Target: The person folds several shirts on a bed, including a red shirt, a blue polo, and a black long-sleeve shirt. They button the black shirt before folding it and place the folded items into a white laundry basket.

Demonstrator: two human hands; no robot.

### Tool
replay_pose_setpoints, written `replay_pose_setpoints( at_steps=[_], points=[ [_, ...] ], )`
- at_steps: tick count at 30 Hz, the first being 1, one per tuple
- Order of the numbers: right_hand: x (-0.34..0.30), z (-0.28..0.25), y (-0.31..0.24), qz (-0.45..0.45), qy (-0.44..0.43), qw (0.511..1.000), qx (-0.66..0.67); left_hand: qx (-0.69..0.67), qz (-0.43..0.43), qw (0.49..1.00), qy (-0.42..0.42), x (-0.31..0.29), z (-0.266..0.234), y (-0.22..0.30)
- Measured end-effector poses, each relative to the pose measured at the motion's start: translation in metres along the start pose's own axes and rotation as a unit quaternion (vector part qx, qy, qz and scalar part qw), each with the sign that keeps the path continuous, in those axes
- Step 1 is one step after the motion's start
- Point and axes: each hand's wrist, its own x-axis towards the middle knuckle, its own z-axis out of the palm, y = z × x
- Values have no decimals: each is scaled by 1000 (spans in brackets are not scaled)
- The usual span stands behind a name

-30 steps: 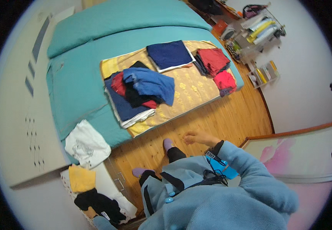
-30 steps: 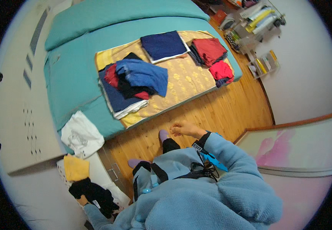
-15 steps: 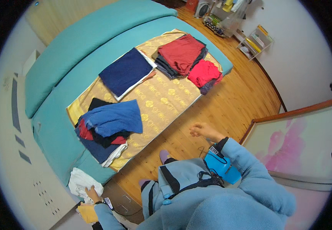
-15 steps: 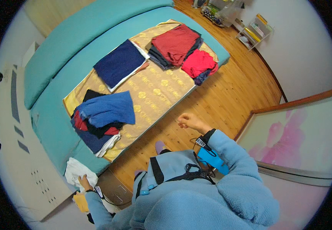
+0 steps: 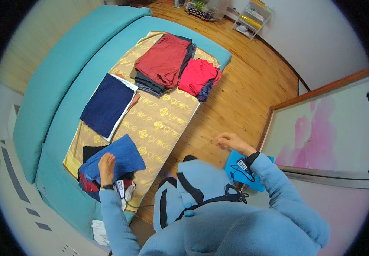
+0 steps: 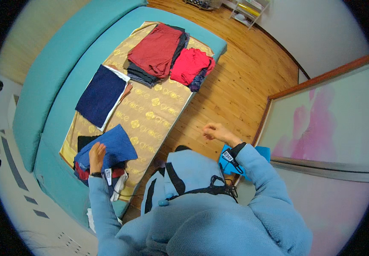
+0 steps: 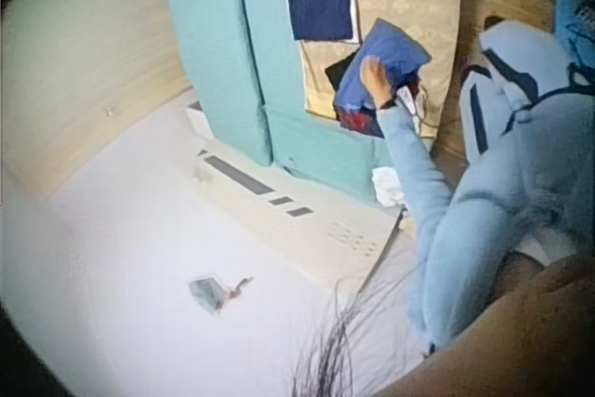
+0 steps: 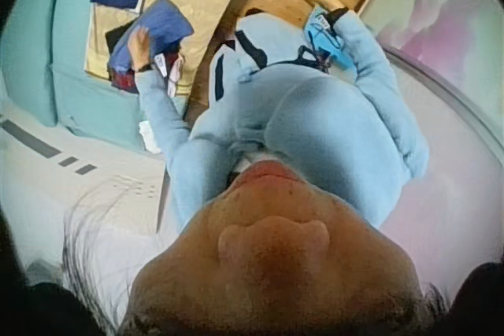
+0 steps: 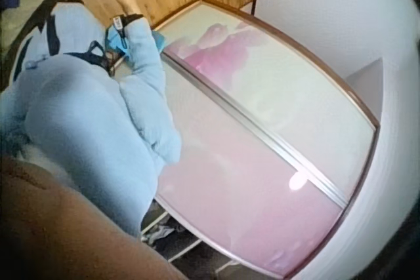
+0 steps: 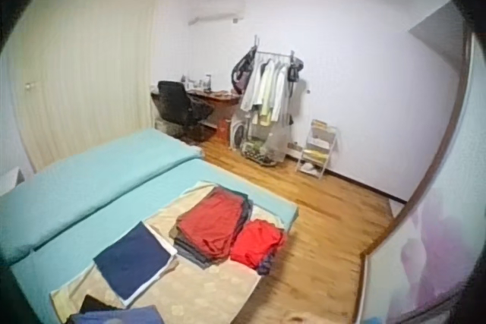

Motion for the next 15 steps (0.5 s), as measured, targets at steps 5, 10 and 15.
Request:
replay_pose_setpoints(
  at_steps=[5,10,15],
  points=[
    [16,-65,1,37,69,993,89,139,44,975,-166,43,164,24],
    [104,-144,-16,24,22,998,62,116,-2,982,-152,113,281,-2],
    [164,-252,-41,46,19,998,38,83,-65,994,-36,172,353,-49]
  ],
)
